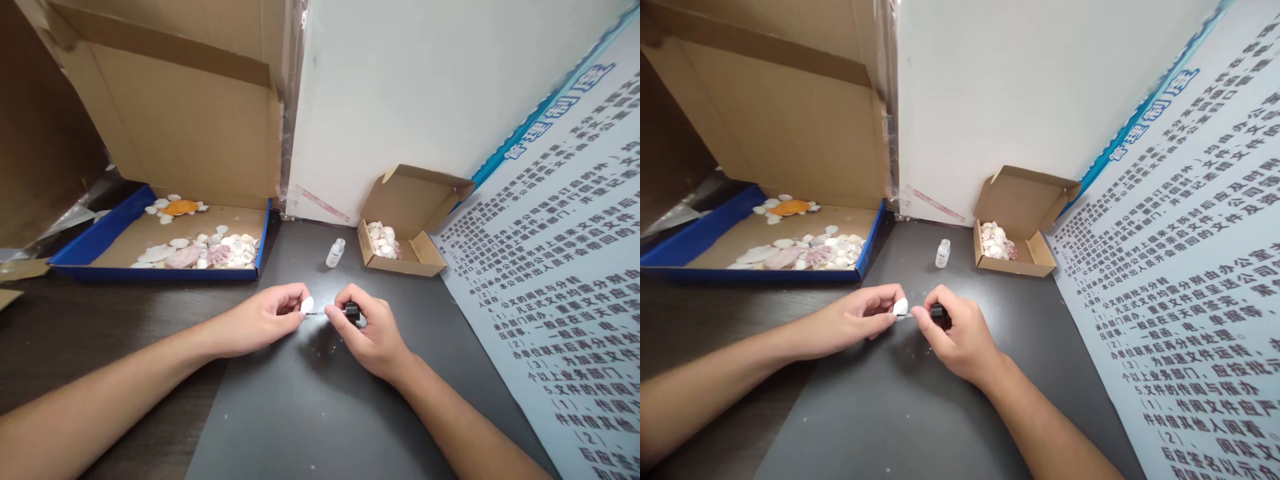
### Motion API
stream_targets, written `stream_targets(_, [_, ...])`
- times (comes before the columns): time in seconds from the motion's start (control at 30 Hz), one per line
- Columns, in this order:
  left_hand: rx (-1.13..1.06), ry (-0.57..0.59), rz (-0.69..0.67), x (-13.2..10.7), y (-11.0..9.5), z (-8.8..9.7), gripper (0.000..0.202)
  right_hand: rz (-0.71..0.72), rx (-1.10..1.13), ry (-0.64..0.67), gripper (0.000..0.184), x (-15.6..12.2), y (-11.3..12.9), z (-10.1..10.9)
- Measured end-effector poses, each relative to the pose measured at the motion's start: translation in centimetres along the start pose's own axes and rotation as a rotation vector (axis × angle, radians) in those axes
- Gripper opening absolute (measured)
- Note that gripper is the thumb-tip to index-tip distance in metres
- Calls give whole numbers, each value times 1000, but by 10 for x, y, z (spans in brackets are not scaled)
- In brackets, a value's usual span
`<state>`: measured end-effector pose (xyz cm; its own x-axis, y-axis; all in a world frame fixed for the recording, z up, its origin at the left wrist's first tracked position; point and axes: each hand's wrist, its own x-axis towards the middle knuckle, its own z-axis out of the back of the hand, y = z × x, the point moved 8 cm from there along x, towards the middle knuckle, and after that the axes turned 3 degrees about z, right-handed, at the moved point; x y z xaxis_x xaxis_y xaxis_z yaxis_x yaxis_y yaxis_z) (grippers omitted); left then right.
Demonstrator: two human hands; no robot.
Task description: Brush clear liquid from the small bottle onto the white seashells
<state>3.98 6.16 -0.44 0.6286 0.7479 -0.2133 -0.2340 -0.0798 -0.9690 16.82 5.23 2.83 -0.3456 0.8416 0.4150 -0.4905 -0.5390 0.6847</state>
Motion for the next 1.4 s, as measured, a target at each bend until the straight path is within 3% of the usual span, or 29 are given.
stream_targets(0.17, [-5,10,-2,-1,-1,-1,15,-64,-56,-120,24,0,-6,11])
stream_targets(0.4, [25,-3,21,-2,-1,1,19,-13,-15,-36,24,-1,3,4])
stream_targets(0.57, [40,22,38,-1,2,-1,21,-74,-58,-137,24,-1,-4,13])
stream_targets(0.73, [41,15,50,-1,1,-1,22,-35,-43,-74,24,1,-1,7])
stream_targets(0.9, [45,13,50,-1,1,-1,22,-68,-66,-138,25,0,-3,14])
stream_targets(1.07, [42,1,49,0,3,0,22,-33,-34,-40,24,1,-2,6])
stream_targets(1.23, [41,3,52,0,5,0,25,-61,-47,-95,25,1,-5,10])
stream_targets(1.4, [40,-2,45,0,3,0,25,-45,-57,-36,25,1,-5,5])
